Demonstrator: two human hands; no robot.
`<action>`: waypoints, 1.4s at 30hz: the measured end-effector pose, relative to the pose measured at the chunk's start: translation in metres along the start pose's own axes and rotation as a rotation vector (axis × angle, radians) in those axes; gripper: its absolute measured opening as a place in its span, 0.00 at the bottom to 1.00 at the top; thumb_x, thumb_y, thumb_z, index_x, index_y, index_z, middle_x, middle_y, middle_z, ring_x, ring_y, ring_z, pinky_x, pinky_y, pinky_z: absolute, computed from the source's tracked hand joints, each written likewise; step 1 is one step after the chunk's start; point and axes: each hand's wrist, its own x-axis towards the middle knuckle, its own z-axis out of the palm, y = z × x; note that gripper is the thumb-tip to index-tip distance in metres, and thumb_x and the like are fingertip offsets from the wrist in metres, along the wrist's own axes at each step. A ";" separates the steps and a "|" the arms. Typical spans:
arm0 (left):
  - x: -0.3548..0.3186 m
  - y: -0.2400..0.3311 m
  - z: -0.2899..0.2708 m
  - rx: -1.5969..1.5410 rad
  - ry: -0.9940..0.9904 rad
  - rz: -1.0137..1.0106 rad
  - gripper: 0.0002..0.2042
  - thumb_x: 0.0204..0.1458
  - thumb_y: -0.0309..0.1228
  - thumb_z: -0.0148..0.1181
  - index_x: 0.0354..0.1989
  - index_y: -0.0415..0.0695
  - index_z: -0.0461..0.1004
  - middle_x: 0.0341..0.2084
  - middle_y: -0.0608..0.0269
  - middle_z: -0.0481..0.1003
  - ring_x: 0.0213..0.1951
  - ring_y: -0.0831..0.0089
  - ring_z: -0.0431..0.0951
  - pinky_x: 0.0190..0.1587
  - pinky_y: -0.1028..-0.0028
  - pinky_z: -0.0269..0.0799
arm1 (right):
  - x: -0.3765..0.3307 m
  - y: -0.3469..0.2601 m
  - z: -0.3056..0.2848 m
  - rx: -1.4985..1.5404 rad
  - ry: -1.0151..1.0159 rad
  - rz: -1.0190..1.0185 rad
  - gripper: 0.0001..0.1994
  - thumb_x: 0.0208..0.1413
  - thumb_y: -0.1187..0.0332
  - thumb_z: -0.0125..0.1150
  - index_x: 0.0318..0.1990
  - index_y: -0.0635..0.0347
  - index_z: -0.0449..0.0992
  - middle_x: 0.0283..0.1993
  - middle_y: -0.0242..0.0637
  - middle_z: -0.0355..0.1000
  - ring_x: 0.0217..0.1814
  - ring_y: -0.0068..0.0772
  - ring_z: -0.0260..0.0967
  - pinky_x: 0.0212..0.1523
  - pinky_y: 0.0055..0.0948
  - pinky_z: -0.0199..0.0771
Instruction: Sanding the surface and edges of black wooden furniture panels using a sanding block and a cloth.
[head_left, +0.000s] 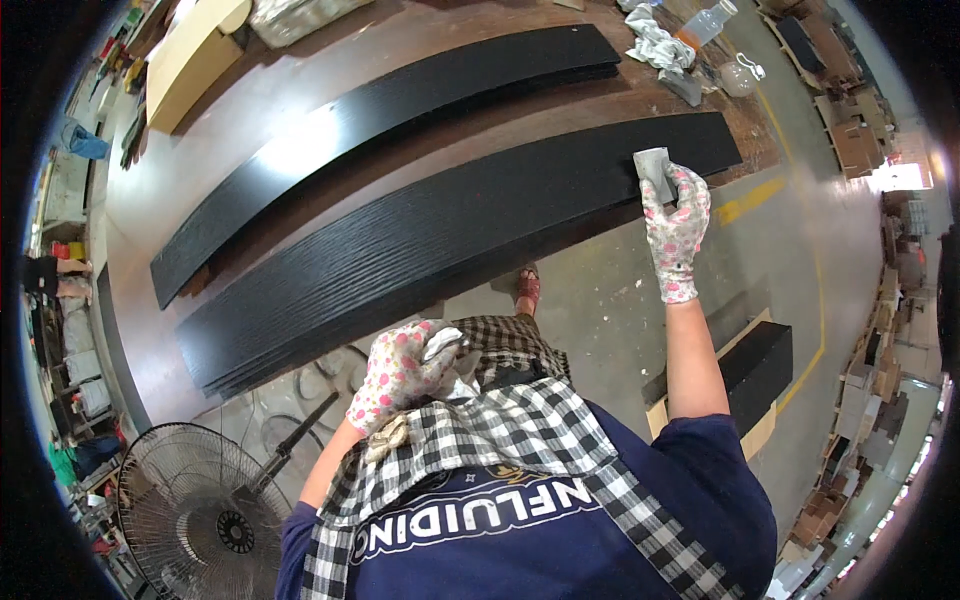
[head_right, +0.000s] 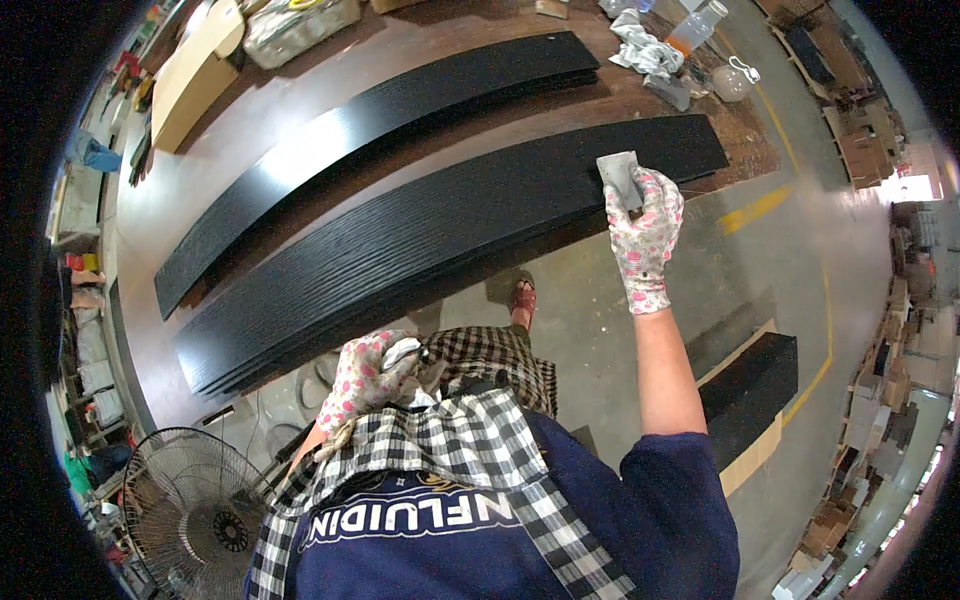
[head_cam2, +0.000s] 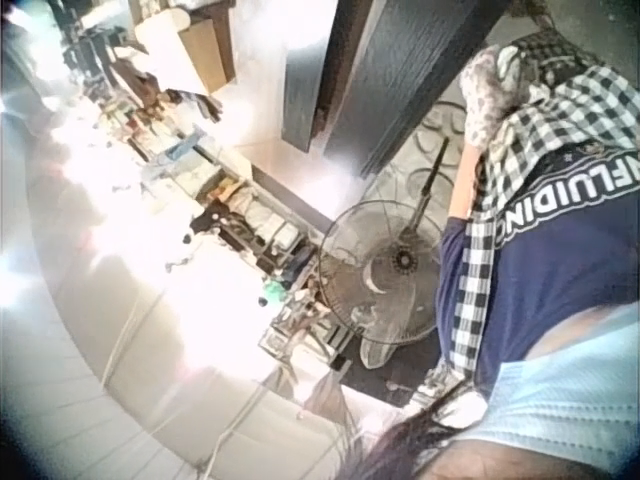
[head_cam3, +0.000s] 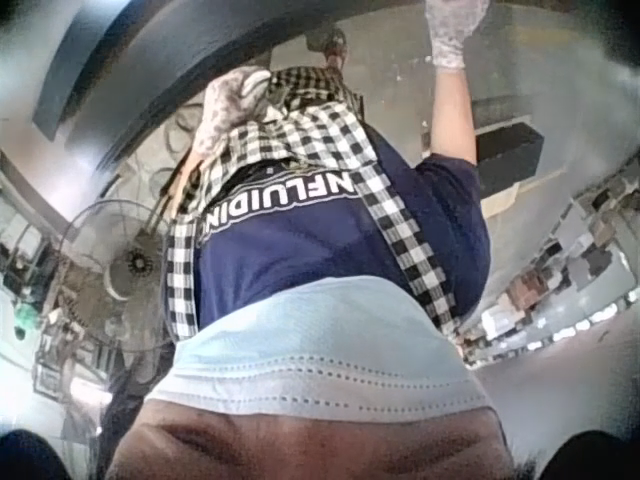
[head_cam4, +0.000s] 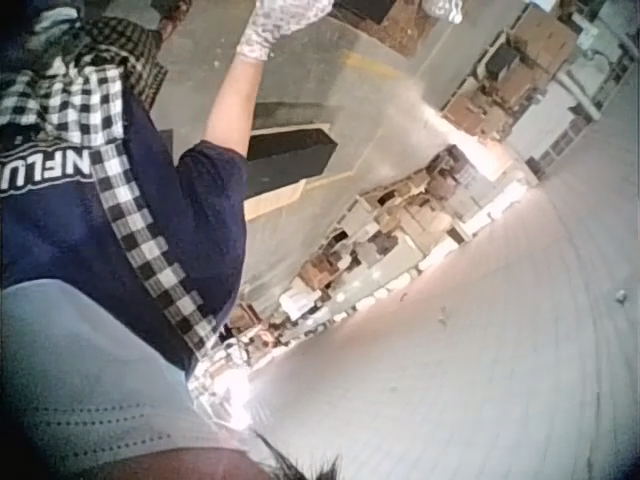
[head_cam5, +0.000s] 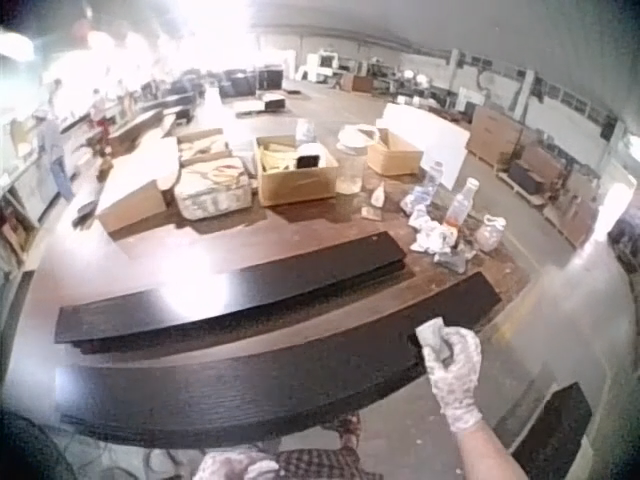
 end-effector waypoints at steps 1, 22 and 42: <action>-0.012 -0.008 -0.005 0.002 0.003 -0.022 0.14 0.51 0.33 0.60 0.43 0.40 0.77 0.34 0.51 0.79 0.37 0.56 0.80 0.39 0.66 0.75 | -0.008 -0.020 0.001 -0.014 -0.023 -0.051 0.18 0.45 0.65 0.70 0.43 0.59 0.74 0.45 0.43 0.70 0.49 0.43 0.67 0.50 0.41 0.69; -0.096 -0.088 -0.030 -0.096 0.186 -0.058 0.16 0.51 0.40 0.59 0.44 0.44 0.75 0.34 0.51 0.78 0.38 0.53 0.78 0.40 0.60 0.73 | -0.081 -0.301 0.050 0.472 -0.409 -0.606 0.22 0.38 0.63 0.72 0.43 0.57 0.74 0.48 0.40 0.69 0.46 0.43 0.67 0.45 0.43 0.67; -0.123 -0.109 -0.053 -0.084 0.289 -0.097 0.14 0.50 0.39 0.60 0.40 0.43 0.77 0.31 0.51 0.77 0.36 0.53 0.78 0.39 0.60 0.74 | -0.077 -0.346 0.054 0.439 -0.460 -0.719 0.18 0.46 0.58 0.67 0.40 0.57 0.74 0.43 0.43 0.71 0.43 0.40 0.69 0.42 0.41 0.69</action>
